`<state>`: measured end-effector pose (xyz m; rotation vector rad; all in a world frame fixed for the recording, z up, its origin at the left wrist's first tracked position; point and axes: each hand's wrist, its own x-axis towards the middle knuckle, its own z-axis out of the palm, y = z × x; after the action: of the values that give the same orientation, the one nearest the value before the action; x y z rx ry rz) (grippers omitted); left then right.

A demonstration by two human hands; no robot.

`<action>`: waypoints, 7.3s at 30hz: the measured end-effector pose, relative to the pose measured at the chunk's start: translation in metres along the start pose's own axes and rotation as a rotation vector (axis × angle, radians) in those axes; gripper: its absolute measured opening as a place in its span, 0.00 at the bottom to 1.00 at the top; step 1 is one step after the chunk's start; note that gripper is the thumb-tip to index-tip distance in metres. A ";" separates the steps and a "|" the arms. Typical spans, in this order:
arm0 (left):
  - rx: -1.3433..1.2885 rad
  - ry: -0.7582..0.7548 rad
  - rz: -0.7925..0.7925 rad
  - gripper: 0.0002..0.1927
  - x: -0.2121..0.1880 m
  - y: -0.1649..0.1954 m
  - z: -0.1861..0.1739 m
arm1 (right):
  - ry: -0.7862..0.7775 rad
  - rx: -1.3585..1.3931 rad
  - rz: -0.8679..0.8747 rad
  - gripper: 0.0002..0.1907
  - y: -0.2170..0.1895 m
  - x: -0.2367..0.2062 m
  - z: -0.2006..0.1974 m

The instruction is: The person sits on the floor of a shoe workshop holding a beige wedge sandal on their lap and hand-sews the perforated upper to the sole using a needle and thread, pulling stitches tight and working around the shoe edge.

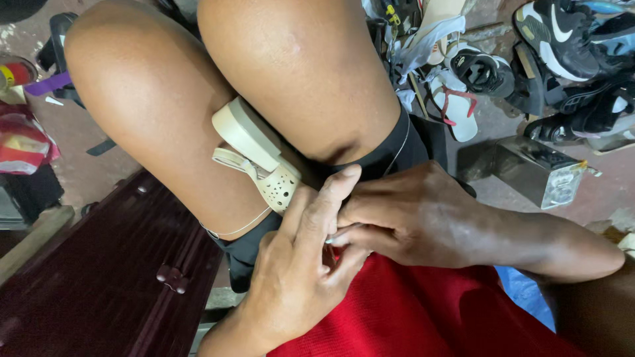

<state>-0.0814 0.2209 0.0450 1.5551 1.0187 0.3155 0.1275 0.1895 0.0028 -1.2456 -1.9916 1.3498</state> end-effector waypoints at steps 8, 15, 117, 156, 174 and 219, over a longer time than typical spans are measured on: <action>-0.029 0.025 0.001 0.48 -0.009 -0.011 0.001 | 0.297 -0.849 0.384 0.03 0.093 -0.040 -0.110; -0.072 0.036 0.036 0.45 -0.001 -0.004 -0.002 | 0.155 -0.720 0.383 0.10 0.071 -0.074 -0.071; -0.666 0.095 -0.133 0.06 -0.028 -0.072 0.002 | 0.371 -0.031 0.201 0.18 -0.003 -0.009 -0.045; -0.070 -0.112 -0.040 0.12 -0.011 -0.090 -0.018 | -0.492 -0.231 0.093 0.19 -0.005 0.044 -0.047; -0.062 -0.040 -0.121 0.10 -0.012 -0.083 -0.021 | -0.464 -0.205 0.166 0.10 -0.005 0.061 -0.022; -0.263 0.173 -0.336 0.06 -0.016 -0.051 -0.011 | -0.280 -0.226 0.074 0.14 -0.012 0.034 -0.037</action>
<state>-0.1197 0.2128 0.0074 1.1130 1.2962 0.3377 0.1324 0.2352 0.0255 -1.2974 -2.3679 1.4320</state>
